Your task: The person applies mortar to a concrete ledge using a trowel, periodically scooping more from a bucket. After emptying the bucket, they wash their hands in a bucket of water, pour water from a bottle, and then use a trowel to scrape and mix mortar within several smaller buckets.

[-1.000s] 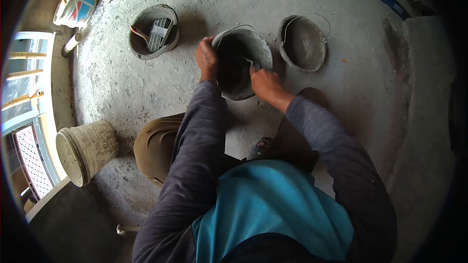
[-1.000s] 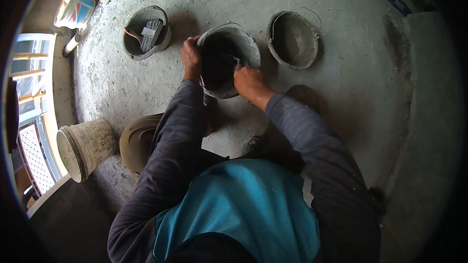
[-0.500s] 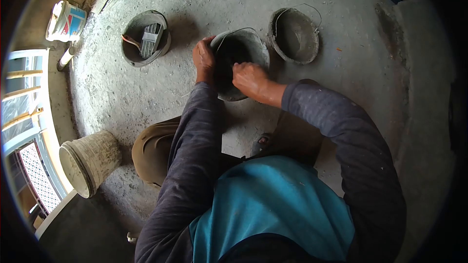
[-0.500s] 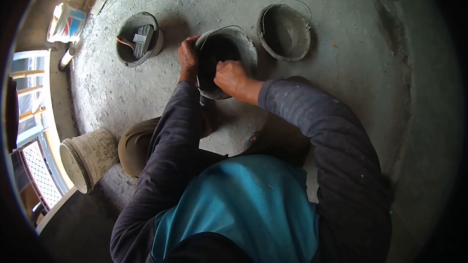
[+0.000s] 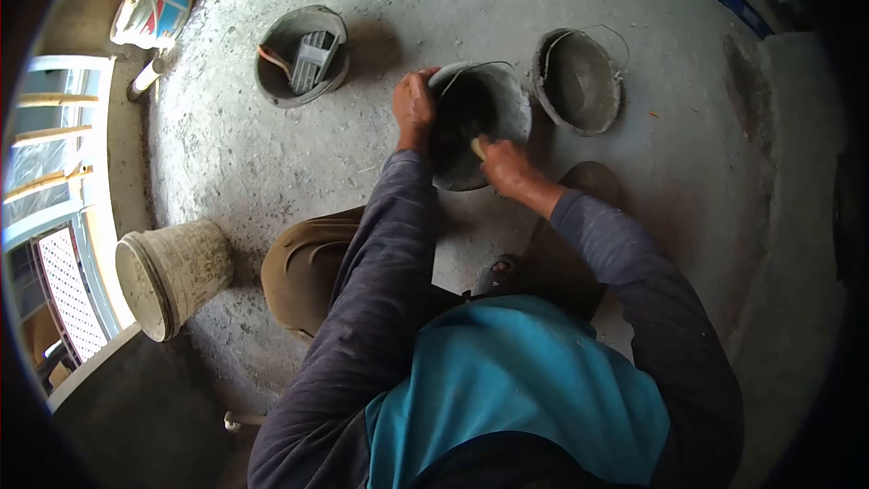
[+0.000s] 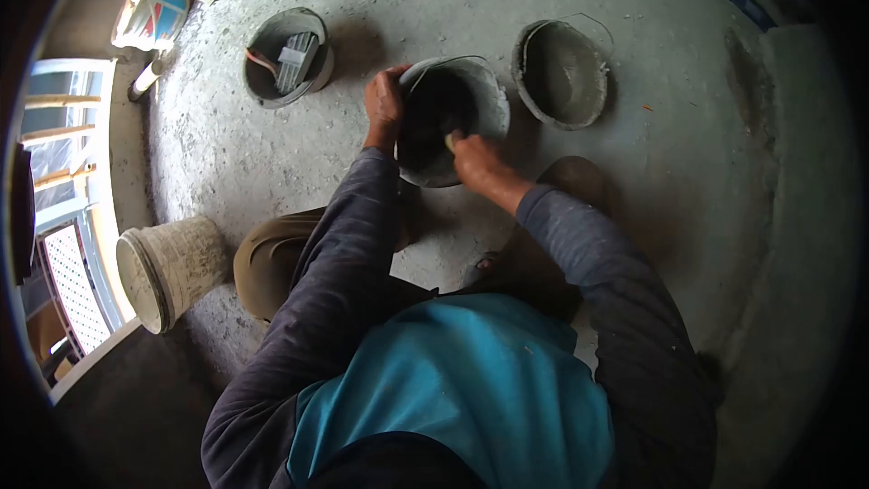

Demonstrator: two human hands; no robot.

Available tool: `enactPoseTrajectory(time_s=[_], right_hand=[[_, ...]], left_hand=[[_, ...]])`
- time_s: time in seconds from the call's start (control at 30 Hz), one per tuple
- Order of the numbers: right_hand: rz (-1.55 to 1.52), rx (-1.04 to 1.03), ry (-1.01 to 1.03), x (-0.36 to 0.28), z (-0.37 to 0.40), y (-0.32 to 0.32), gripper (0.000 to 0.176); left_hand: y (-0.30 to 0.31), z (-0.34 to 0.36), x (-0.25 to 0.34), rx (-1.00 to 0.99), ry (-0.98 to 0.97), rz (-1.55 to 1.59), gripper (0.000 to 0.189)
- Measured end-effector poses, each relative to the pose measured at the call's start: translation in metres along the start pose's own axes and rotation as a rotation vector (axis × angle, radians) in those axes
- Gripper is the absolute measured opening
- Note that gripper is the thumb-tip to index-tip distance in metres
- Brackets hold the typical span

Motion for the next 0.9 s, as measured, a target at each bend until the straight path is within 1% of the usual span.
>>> enactPoseTrajectory(time_s=[0.07, 0.1, 0.17, 0.2, 0.23, 0.3, 0.33, 0.37, 0.4, 0.43, 0.47, 0.5, 0.53, 0.57, 0.6, 0.67, 0.73, 0.77, 0.8, 0.83, 0.9], right_hand=[[0.147, 0.015, 0.053, -0.006, 0.010, 0.005, 0.035], [0.145, 0.026, 0.043, -0.007, 0.011, 0.023, 0.035], [0.142, -0.018, 0.054, -0.009, 0.012, 0.060, 0.031], [0.202, -0.052, -0.010, -0.008, 0.012, 0.071, 0.027], [0.198, -0.064, -0.017, -0.001, 0.006, 0.065, 0.027], [0.154, -0.061, -0.165, 0.026, -0.010, 0.045, 0.028], [0.160, 0.001, -0.165, 0.039, -0.015, 0.026, 0.034], [0.157, -0.002, -0.160, 0.034, -0.015, 0.013, 0.034], [0.127, 0.003, -0.235, 0.027, -0.011, -0.001, 0.034], [0.097, 0.005, -0.311, 0.026, -0.010, -0.016, 0.035], [0.027, 0.053, -0.236, 0.013, -0.013, -0.019, 0.039], [0.020, 0.042, -0.248, 0.012, -0.007, -0.018, 0.039], [-0.239, -0.196, -0.349, 0.017, -0.002, -0.020, 0.040], [-0.500, -0.423, -0.439, 0.006, 0.006, -0.010, 0.040], [-0.666, -0.392, -0.387, 0.002, 0.012, -0.011, 0.042], [-0.629, -0.375, -0.351, -0.002, 0.020, -0.017, 0.043], [-0.529, -0.350, -0.289, -0.007, 0.023, -0.020, 0.041], [-0.537, -0.355, -0.281, -0.006, 0.025, -0.009, 0.041], [-0.464, -0.345, -0.228, -0.006, 0.032, 0.013, 0.040], [-0.393, -0.335, -0.180, -0.004, 0.039, 0.030, 0.039], [-0.292, -0.318, -0.228, 0.011, 0.041, 0.046, 0.037]], left_hand=[[0.002, 0.001, 0.008, 0.019, 0.013, 0.000, 0.048], [-0.002, -0.001, 0.011, 0.007, 0.003, 0.003, 0.048], [0.002, 0.000, 0.008, 0.048, -0.004, -0.080, 0.048], [0.002, 0.001, 0.003, 0.042, 0.006, -0.086, 0.048], [0.000, 0.000, 0.000, 0.041, -0.013, -0.090, 0.048], [-0.005, 0.002, 0.002, 0.042, -0.035, -0.087, 0.048], [-0.005, 0.003, 0.007, 0.045, -0.030, -0.139, 0.049], [-0.005, 0.004, 0.008, 0.050, -0.023, -0.196, 0.049], [-0.007, 0.007, 0.008, 0.095, -0.035, -0.186, 0.048], [-0.005, 0.005, 0.005, 0.098, -0.026, -0.194, 0.048], [-0.003, 0.004, 0.004, 0.098, -0.033, -0.180, 0.048], [-0.003, 0.007, 0.004, 0.089, -0.040, -0.163, 0.047], [0.001, 0.009, 0.006, 0.096, -0.039, -0.138, 0.046], [0.003, 0.009, 0.006, 0.089, -0.048, -0.132, 0.046], [0.006, 0.007, 0.001, 0.100, -0.032, -0.090, 0.047], [0.012, 0.005, -0.007, 0.112, 0.007, -0.009, 0.049], [0.013, 0.005, -0.011, 0.131, -0.012, -0.025, 0.048], [0.015, 0.007, -0.014, 0.143, -0.016, -0.041, 0.048], [0.015, 0.007, -0.016, 0.149, -0.073, -0.060, 0.047], [0.016, 0.010, -0.017, 0.139, -0.064, -0.074, 0.047], [0.012, 0.013, 0.003, 0.106, -0.066, -0.085, 0.047]])
Point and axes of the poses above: each hand's wrist, its own z-axis away from the middle knuckle, its own y-axis out of the back of the hand, x = y × z, the point moved 5 cm from there along -z, towards the middle knuckle, and after that the axes turned 3 degrees about x, right-handed, at the moved point
